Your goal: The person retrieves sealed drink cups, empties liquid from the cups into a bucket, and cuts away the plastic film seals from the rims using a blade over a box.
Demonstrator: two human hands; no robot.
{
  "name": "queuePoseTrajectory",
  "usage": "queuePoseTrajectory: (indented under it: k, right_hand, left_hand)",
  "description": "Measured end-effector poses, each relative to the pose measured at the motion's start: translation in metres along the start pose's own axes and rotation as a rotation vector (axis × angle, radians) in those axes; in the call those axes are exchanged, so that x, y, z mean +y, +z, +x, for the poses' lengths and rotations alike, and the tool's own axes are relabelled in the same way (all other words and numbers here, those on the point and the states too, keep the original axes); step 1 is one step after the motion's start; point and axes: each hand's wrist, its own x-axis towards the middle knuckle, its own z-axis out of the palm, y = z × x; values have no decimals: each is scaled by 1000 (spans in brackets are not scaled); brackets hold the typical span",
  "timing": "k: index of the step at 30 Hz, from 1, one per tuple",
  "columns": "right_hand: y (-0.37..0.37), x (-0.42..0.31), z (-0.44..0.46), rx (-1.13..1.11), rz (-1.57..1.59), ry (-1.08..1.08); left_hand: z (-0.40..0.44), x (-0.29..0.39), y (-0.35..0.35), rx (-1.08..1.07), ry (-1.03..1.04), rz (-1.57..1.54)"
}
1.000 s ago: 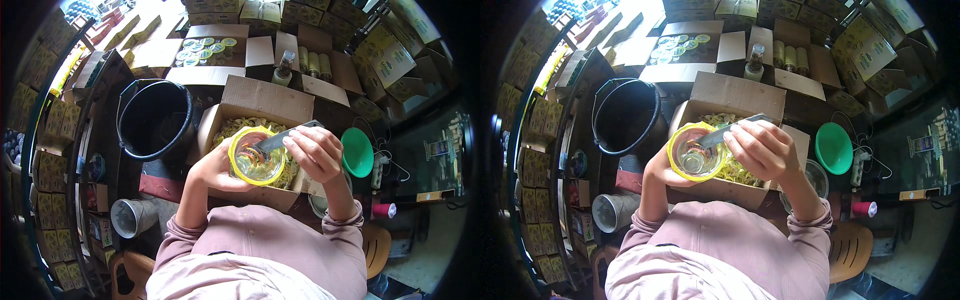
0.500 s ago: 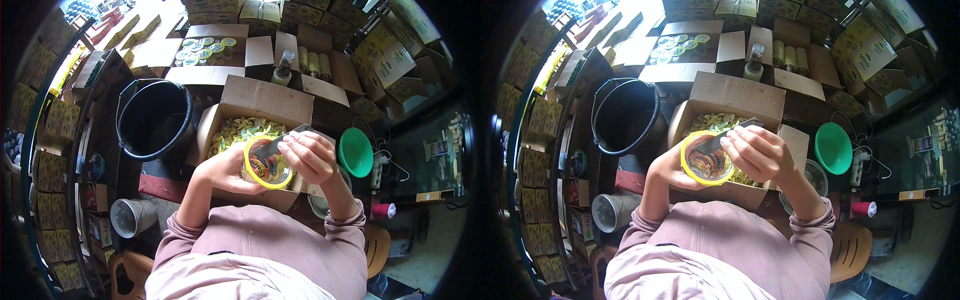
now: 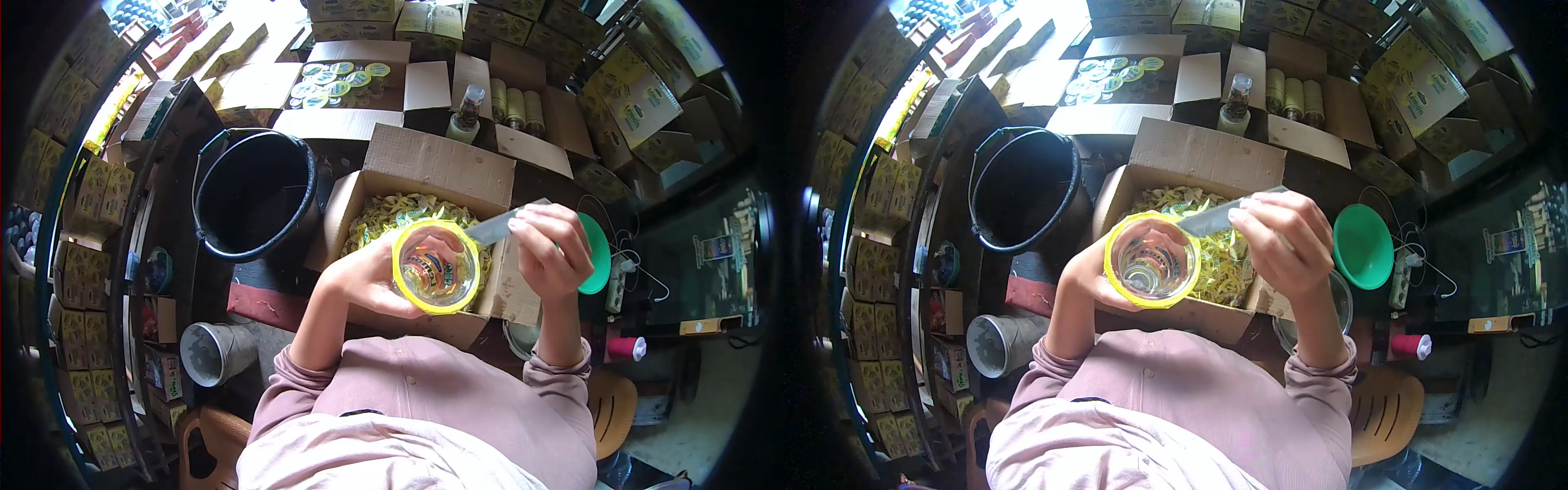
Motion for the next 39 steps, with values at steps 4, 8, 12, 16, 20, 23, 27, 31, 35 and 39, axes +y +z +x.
queuePoseTrajectory:
  k: [4, 8, 12, 16, 20, 23, 27, 31, 35, 39]
  right_hand:
    - [-9, -12, 1, -113, -16, -93]
    - [-6, -16, -2, -162, -56, -143]
    - [-2, -13, -5, -173, -44, -157]
    - [0, -13, -3, -174, -17, -160]
    - [4, -11, -2, -160, 7, -163]
    - [4, -10, -1, -145, 8, -166]
    - [1, -10, -1, -152, 10, -162]
    - [-1, -10, -3, -164, -2, -162]
    - [1, -11, -4, -168, 0, -160]
    - [3, -10, -4, -143, 16, -163]
  left_hand:
    - [1, 4, 3, 14, -60, -10]
    - [1, 4, -1, -77, -44, 118]
    - [0, 2, 0, -80, -35, 130]
    - [2, 10, 3, -35, -49, 88]
    - [1, 9, 7, -20, -30, 78]
    - [2, 8, 4, -36, -8, 70]
    - [3, 11, 3, -53, -58, 37]
    - [5, 11, 3, -61, -43, 62]
    - [8, 12, 4, -82, -1, 102]
    - [9, 11, 4, -96, 37, 36]
